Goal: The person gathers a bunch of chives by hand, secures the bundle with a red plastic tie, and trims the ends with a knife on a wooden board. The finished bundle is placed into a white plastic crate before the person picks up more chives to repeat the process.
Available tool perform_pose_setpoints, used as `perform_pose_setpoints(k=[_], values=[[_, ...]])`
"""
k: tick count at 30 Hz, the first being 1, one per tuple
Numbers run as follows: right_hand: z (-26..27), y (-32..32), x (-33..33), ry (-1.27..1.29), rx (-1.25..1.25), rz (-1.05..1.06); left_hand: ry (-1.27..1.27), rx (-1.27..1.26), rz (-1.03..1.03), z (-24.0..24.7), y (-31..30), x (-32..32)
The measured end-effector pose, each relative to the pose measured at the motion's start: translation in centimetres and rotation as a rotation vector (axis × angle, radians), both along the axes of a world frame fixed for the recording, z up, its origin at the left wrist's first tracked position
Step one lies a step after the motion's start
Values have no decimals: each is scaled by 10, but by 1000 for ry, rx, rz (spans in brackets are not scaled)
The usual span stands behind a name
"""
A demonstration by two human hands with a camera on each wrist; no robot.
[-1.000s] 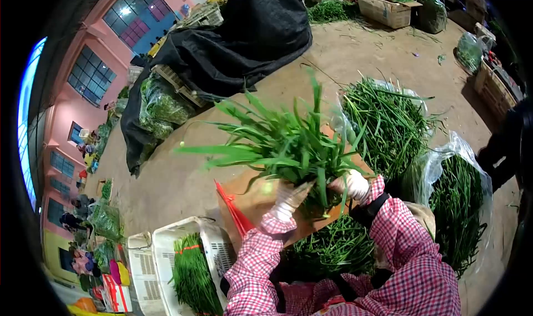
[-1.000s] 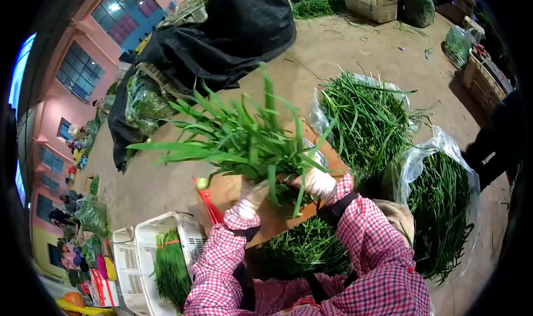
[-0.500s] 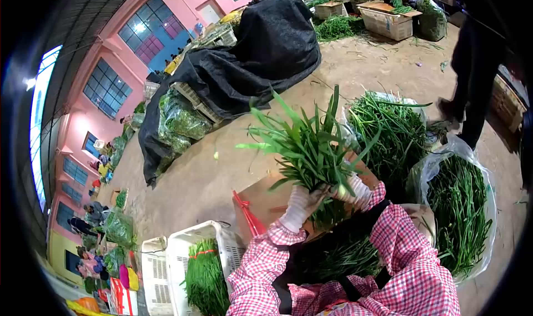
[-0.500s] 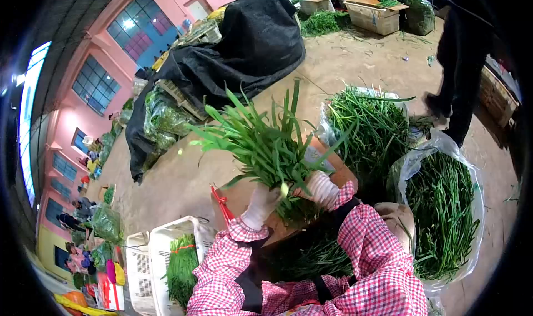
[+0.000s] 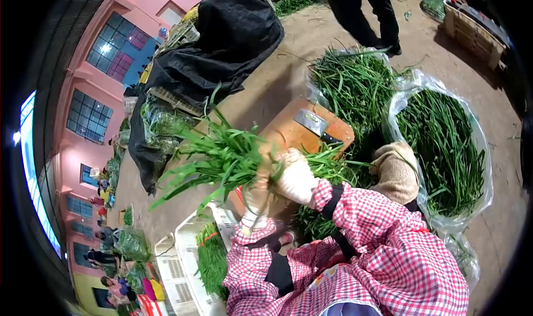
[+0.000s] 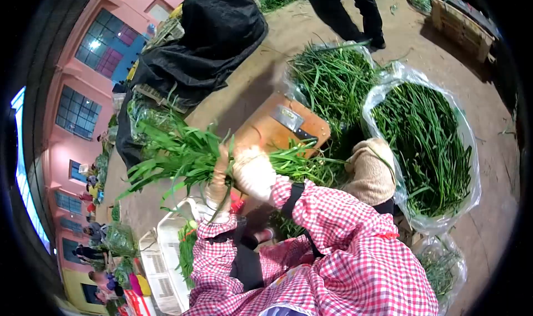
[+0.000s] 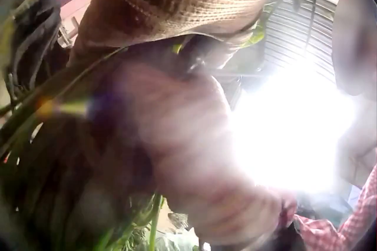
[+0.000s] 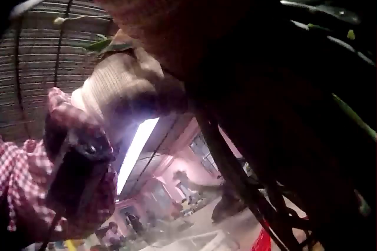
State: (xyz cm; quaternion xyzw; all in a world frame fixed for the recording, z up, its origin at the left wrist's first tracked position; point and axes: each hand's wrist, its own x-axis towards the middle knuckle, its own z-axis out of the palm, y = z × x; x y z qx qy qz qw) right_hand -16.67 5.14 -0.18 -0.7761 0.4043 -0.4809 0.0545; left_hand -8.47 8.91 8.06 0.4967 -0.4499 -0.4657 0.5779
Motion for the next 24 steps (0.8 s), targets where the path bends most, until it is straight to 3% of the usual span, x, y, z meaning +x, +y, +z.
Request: perform_pose_setpoints(k=[2, 3, 4, 5, 7, 8, 10, 11, 12, 13, 15, 17, 20, 22, 24], values=[[25, 18, 3, 93, 146, 79, 434, 182, -251, -24, -6, 29], [1, 18, 19, 31, 62, 75, 382, 47, -166, -38, -2, 41], [9, 30, 25, 253, 6, -28, 550, 98, -80, -40, 2, 47], [8, 35, 26, 189, 64, 89, 415, -4, -40, -53, -2, 68], [7, 44, 27, 134, 209, 291, 688, 63, -217, -50, 2, 103], [8, 50, 21, 101, 139, 301, 816, 114, -296, -49, 4, 120], [9, 60, -7, 33, -7, 332, 498, -95, -89, -23, 31, 106], [8, 59, -23, 9, 126, 431, 621, -89, -34, -37, 34, 135], [-6, 60, -30, 23, 203, 382, 629, -229, -212, -48, 34, 171], [-24, 61, -32, 103, 240, 275, 655, -254, -188, -49, 43, 186], [-54, 66, -49, 49, 301, 294, 616, -317, -248, -36, 56, 196], [-70, 73, -56, 244, 664, 253, 608, -414, -203, -35, 65, 213], [-99, 79, -79, 98, 627, 462, 712, -511, -110, -39, 79, 229], [-97, 81, -96, 227, 759, 476, 577, -559, -57, -37, 87, 234], [-121, 76, -116, 235, 785, 488, 551, -528, -268, -32, 85, 246]])
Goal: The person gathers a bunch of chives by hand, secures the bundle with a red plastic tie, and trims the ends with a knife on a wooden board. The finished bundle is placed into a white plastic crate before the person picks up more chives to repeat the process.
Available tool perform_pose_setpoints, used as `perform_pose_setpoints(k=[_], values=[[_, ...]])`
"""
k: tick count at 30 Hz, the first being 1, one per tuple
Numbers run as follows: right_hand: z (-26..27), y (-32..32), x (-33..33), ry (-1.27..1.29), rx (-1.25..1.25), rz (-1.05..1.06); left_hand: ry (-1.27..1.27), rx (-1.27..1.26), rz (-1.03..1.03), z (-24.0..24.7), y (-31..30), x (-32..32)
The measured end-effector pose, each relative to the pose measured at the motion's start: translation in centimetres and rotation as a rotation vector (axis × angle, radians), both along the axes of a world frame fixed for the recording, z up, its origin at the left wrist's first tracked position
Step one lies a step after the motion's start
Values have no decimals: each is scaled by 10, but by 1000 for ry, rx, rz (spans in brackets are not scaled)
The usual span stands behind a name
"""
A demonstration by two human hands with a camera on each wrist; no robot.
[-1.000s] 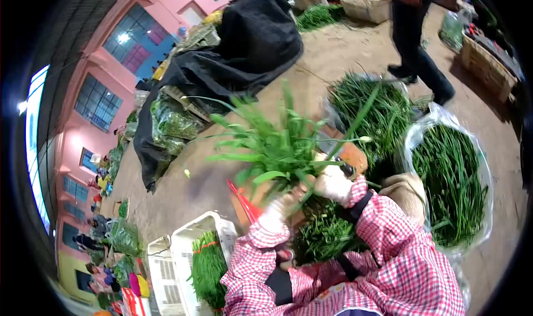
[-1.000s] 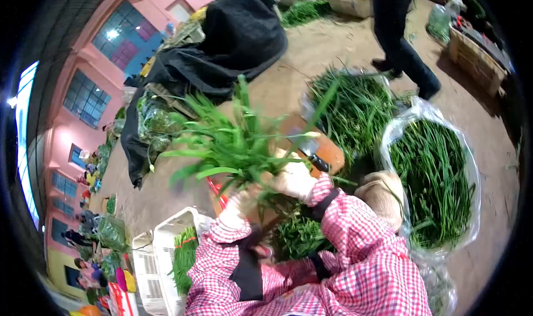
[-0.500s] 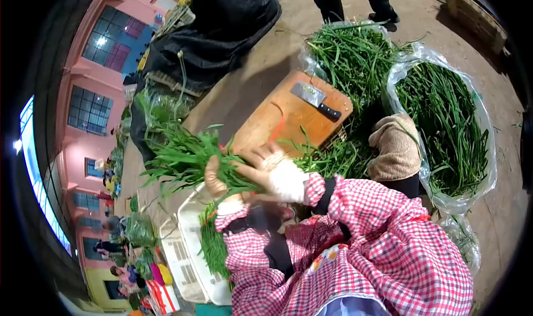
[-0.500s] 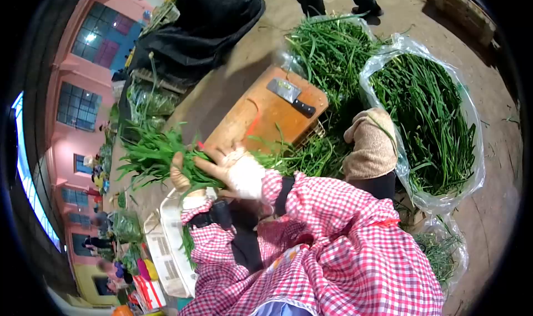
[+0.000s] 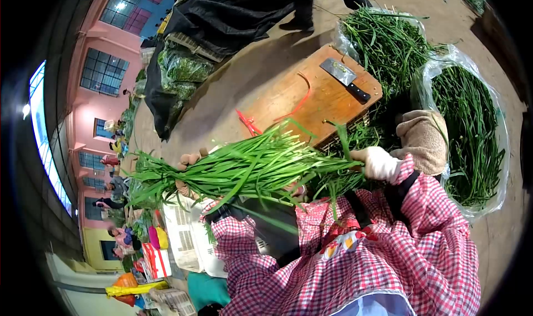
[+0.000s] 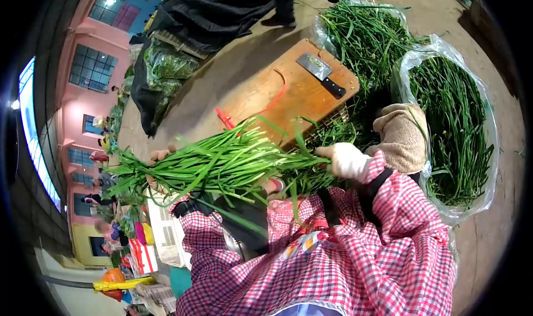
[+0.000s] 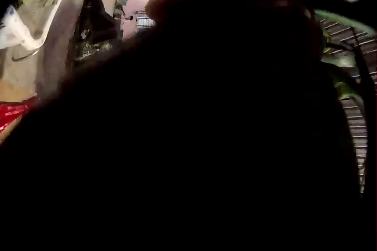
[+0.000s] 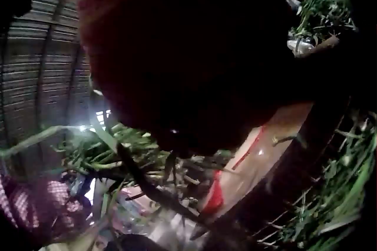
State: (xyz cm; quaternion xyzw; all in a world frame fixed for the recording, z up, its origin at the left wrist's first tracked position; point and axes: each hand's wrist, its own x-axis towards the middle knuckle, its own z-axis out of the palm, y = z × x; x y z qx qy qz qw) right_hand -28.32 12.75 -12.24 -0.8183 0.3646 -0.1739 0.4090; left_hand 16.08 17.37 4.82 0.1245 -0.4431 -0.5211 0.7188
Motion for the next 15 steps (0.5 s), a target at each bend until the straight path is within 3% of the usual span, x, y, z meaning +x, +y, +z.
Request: perform_pose_setpoints(k=[4, 6, 8, 10, 12, 14, 15], values=[[68, -22, -19, 537, 117, 70, 36, -45, -187, -7, 0, 11], [35, -37, -35, 649, 14, 66, 90, 18, -46, 1, 7, 5], [0, -60, -50, 948, -129, 160, 25, -1, -116, 19, 11, -5], [17, -65, -60, 969, -56, 149, -40, 40, -148, 32, 18, 2], [56, -54, -60, 747, -237, 64, -58, -64, -186, 17, 16, 53], [72, -59, -49, 250, -260, -30, -84, -111, -165, 10, 18, 83], [87, -57, -37, 68, -109, -38, -101, -70, -69, 14, 19, 74]])
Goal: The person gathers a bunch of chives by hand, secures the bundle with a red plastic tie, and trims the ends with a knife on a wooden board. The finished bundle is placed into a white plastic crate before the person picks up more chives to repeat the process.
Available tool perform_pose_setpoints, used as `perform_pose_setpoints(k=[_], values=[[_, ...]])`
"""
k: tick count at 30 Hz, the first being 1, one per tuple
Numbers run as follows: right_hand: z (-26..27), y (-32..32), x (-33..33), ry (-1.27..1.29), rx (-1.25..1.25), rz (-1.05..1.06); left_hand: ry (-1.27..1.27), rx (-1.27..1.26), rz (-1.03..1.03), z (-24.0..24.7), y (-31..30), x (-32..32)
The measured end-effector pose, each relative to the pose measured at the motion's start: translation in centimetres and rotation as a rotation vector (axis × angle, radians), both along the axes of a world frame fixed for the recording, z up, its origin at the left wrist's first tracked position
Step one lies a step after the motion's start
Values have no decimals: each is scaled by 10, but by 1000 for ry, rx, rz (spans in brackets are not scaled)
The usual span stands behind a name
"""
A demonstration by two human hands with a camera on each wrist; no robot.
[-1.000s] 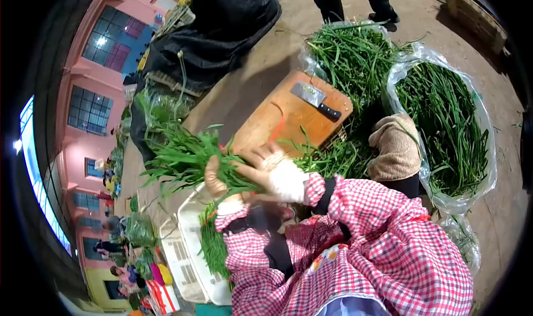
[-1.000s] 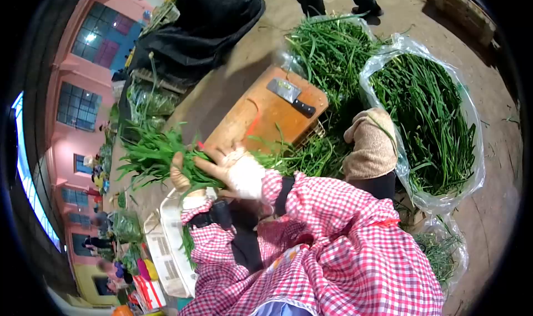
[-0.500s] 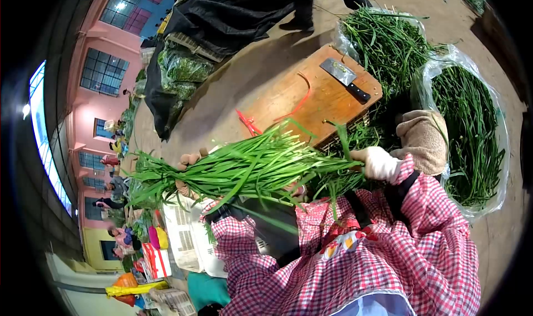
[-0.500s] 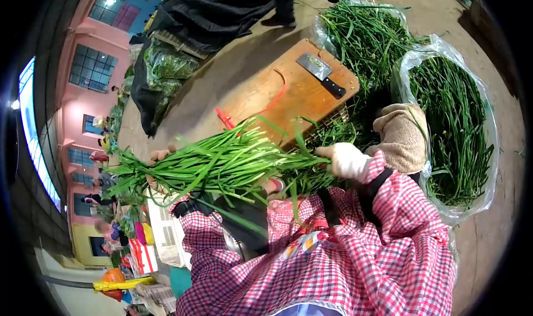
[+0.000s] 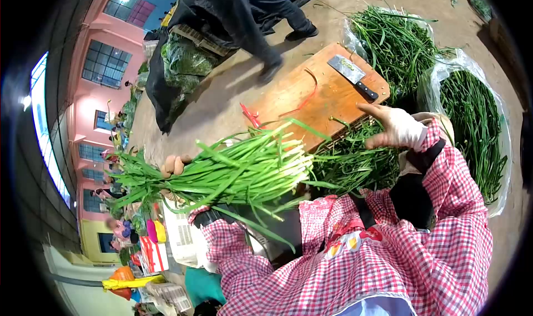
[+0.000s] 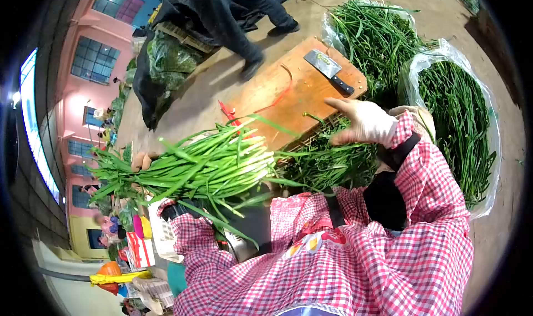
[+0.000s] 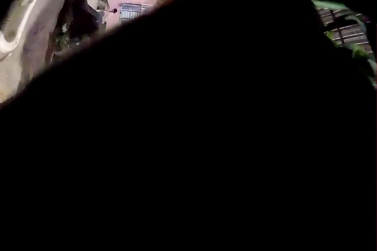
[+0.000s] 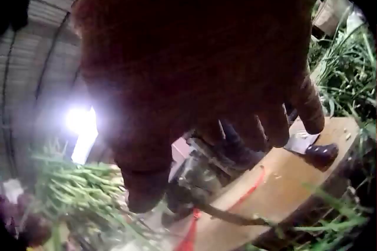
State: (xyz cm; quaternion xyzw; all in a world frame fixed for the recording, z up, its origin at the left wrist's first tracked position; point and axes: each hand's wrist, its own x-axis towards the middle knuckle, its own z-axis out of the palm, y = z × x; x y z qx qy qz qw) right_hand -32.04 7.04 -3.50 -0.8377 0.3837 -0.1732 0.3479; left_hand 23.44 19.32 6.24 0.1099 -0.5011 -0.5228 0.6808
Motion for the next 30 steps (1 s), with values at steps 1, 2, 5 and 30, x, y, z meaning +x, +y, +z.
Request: perform_pose_setpoints(k=[1, 2, 5, 30], values=[[18, 3, 15, -186, 146, -1, -44, 88, 158, 9, 2, -16], [31, 7, 28, -240, 113, 67, -131, 180, 315, 19, 2, -32], [51, 30, 78, -573, -159, 234, 184, -163, -231, 34, -16, -83], [123, -1, 153, -773, 640, 1049, -364, -402, -834, 125, -50, -195]])
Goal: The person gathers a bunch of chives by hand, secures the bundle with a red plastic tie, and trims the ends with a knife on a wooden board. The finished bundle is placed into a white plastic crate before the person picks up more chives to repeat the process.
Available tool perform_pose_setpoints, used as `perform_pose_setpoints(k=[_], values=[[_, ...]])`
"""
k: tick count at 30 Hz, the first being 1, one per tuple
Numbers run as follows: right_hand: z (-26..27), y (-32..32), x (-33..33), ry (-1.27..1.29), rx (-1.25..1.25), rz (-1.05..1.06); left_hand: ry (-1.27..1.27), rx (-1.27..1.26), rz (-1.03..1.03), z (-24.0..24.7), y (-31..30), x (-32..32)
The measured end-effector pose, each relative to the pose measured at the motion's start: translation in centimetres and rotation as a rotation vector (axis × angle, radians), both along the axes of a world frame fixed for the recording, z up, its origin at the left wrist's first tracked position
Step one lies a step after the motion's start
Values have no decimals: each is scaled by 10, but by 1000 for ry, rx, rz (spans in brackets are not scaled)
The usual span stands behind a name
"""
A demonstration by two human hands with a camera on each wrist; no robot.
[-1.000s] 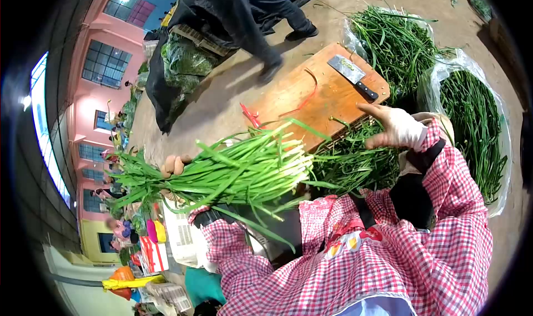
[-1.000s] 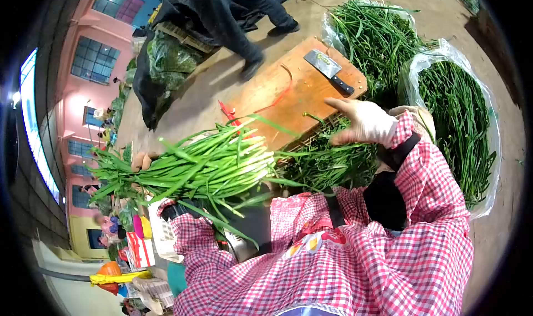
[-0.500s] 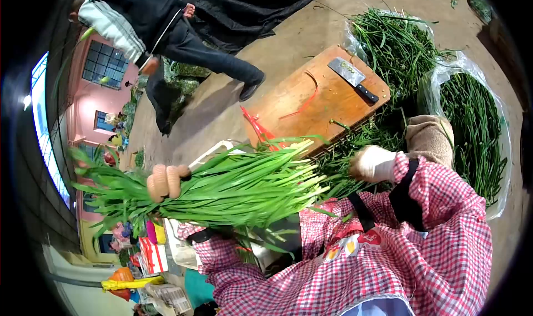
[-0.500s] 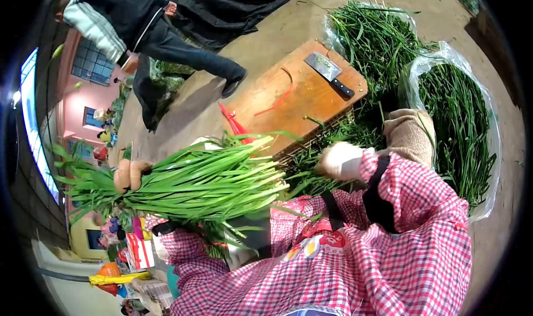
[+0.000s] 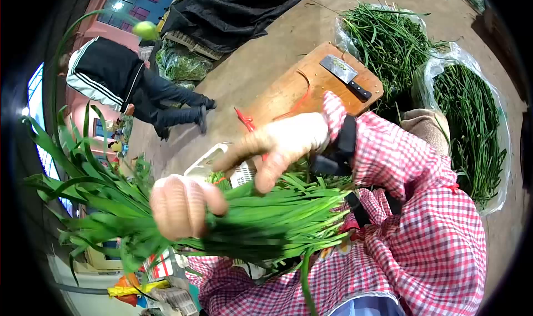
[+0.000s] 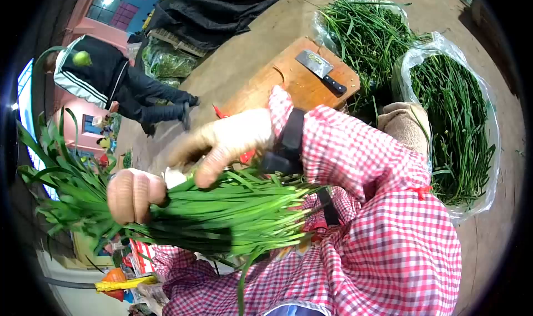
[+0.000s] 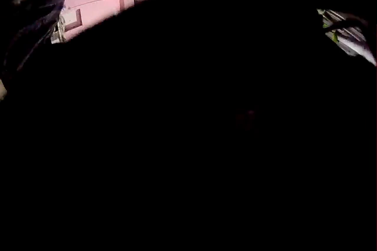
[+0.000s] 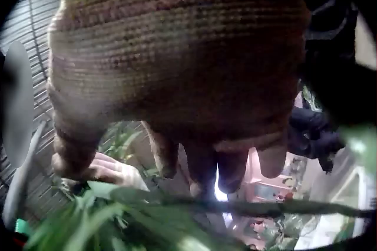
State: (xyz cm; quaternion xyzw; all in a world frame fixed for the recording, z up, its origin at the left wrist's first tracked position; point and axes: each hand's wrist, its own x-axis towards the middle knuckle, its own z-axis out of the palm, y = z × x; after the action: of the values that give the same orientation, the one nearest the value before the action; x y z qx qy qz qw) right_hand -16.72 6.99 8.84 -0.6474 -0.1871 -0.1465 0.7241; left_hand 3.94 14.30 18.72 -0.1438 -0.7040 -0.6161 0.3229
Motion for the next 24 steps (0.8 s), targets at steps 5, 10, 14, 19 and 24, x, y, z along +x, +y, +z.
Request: perform_pose_setpoints(k=[5, 10, 14, 19, 24], values=[[-173, 15, 34, -227, -95, 44, 389, 313, 747, -32, 38, 76], [-174, 60, -21, 401, 626, 194, 200, 715, 674, -44, 54, 124], [-149, 56, -51, 410, 738, 35, 192, 483, 1078, -159, 65, 275], [-150, 39, -91, 456, 329, -154, 783, 594, 1169, -214, 63, 186], [-132, 42, -141, 797, 395, -306, 845, 631, 1363, -227, 66, 181]])
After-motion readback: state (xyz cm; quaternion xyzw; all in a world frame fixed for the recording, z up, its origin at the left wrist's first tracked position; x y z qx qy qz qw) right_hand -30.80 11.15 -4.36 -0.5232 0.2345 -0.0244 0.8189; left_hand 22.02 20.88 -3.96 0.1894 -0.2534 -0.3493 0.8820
